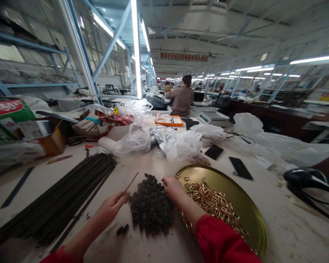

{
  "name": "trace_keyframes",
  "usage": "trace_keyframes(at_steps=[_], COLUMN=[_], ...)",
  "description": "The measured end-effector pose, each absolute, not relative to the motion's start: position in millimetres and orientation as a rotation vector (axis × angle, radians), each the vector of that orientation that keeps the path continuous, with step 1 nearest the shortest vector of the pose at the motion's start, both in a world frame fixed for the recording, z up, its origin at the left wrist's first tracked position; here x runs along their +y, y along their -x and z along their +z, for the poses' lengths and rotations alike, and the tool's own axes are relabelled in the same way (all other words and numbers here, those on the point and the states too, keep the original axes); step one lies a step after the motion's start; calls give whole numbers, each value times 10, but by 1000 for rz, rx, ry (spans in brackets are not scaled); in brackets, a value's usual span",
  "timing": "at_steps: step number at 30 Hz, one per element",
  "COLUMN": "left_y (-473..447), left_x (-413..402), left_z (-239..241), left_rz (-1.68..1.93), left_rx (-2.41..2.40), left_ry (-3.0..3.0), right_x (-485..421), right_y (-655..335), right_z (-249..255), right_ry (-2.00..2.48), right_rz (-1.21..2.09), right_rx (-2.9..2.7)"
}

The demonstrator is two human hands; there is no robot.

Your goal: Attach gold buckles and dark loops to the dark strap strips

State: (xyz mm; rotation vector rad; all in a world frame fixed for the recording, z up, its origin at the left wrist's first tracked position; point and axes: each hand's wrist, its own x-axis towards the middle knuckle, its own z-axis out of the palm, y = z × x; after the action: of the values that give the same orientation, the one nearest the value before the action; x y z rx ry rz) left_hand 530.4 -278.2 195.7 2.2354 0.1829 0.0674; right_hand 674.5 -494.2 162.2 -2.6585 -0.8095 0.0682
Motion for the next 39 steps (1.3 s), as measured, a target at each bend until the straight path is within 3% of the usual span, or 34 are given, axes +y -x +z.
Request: trace_keyframes(at_steps=[11,21,30,39], left_y=[-4743,-4750,-4674,-4426], left_x=[-2601,-2598,-2744,-2806], left_z=[1855,1771,1888,2082], left_rz=[-145,-252,-255,-276], left_rx=[432,564,566,576], left_ry=[-1828,-1737,-1564,-1503], right_x=[-4963,-4900,-4362,-4091], right_y=[-6878,-7450,-7029,-6651], right_z=[1493,1392,1564,1849], right_ry=[2574,2430,2481,2444], right_rz=[221,-71,85,94], right_rx=[-792,-258,-720,-760])
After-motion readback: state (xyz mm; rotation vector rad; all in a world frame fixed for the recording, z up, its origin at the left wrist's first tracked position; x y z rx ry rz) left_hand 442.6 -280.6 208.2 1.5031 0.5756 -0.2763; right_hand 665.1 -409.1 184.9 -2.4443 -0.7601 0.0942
